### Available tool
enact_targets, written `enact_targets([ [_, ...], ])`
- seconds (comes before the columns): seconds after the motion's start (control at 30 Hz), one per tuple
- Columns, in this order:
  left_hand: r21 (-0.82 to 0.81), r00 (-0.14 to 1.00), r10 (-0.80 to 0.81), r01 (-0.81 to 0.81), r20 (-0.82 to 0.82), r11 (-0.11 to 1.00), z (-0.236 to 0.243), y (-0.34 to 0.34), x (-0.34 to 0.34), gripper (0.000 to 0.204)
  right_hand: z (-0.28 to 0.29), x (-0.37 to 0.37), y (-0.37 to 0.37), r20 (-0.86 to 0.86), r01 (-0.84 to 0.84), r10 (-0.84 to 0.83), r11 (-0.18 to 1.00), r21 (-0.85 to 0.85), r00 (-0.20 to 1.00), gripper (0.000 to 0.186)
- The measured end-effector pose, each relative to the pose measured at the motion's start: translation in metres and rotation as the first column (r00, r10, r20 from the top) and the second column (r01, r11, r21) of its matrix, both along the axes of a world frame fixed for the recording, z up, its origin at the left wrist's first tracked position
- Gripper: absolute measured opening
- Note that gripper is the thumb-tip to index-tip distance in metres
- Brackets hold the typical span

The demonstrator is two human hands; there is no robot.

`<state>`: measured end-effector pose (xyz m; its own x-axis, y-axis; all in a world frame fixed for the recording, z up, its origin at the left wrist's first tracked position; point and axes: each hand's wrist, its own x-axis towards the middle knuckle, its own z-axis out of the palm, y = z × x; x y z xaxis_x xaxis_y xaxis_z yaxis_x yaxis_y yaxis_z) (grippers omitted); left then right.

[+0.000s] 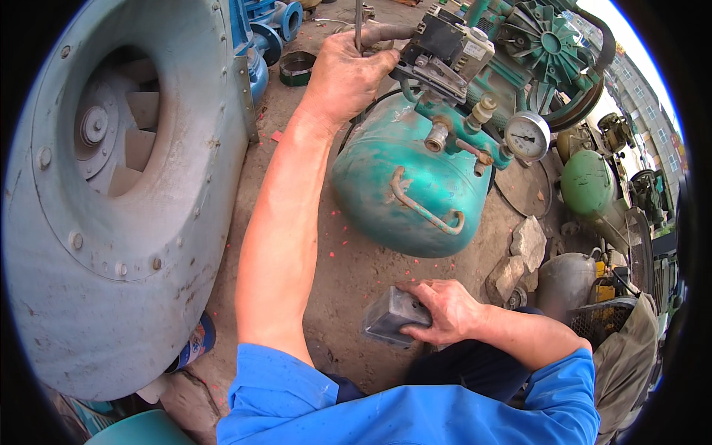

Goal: The person walks through a cluttered scrapyard, picks up a screwdriver, and uses it to adjust components on a green air compressor. They then move to another machine and use the screwdriver on its wheel before returning to the compressor area.

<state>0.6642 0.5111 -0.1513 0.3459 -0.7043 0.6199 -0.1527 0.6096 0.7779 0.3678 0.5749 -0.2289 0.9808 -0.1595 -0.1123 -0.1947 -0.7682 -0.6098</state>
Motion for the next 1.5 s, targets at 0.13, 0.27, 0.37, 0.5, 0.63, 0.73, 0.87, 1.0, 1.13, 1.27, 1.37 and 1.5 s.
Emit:
enact_targets([
  [0.13,0.058,0.998,0.035,-0.032,-0.056,0.998,-0.001,0.003,-0.004,0.027,-0.002,0.004,-0.001,-0.014,-0.004,0.004,1.0,-0.011,1.0,0.065],
  [0.27,0.126,1.0,0.005,-0.004,-0.003,0.992,-0.001,0.003,-0.005,0.028,-0.002,0.004,0.0,-0.006,0.006,-0.007,1.0,-0.022,1.0,0.065],
  [0.37,0.098,0.999,-0.027,0.031,-0.047,0.995,-0.001,0.004,-0.005,0.026,-0.001,0.004,0.0,-0.013,0.013,-0.013,1.0,-0.025,1.0,0.064],
  [0.5,0.094,0.993,0.0,0.011,-0.115,0.996,-0.009,-0.003,-0.006,0.022,-0.006,0.004,-0.001,-0.016,0.013,-0.014,1.0,-0.021,1.0,0.064],
  [0.63,0.144,0.994,0.092,-0.084,-0.051,0.986,-0.005,-0.001,-0.004,0.022,-0.001,0.005,0.001,0.012,0.011,-0.01,1.0,-0.014,1.0,0.062],
  [0.73,0.124,0.991,0.126,-0.131,0.048,0.984,-0.004,0.0,0.0,0.022,0.001,0.004,0.001,0.01,0.013,-0.013,1.0,-0.018,1.0,0.061],
  [0.87,0.118,0.982,0.176,-0.182,0.066,0.976,-0.004,0.0,-0.006,0.023,-0.005,0.001,0.0,0.024,0.004,-0.003,1.0,-0.03,1.0,0.062],
  [1.0,0.083,0.977,0.183,-0.192,0.11,0.978,-0.002,0.0,-0.014,0.029,-0.002,0.003,0.0,0.024,-0.005,0.005,1.0,-0.014,1.0,0.062],
  [1.13,0.028,0.985,0.155,-0.158,0.08,0.987,-0.004,-0.005,-0.012,0.032,0.0,0.001,0.001,0.036,-0.012,0.012,1.0,0.01,0.999,0.061],
  [1.27,0.045,0.987,0.16,-0.161,0.006,0.986,-0.007,-0.006,-0.008,0.022,0.0,0.0,0.0,0.03,-0.004,0.004,1.0,-0.001,1.0,0.061],
  [1.37,0.092,0.985,0.166,-0.162,-0.04,0.983,-0.006,-0.003,-0.009,0.019,0.0,-0.001,0.0,0.04,-0.001,0.001,1.0,0.006,0.999,0.061],
  [1.5,0.066,0.991,0.129,-0.131,0.023,0.989,-0.009,-0.004,-0.004,0.026,0.002,-0.002,0.001,0.033,-0.001,0.001,1.0,0.009,0.999,0.061],
])
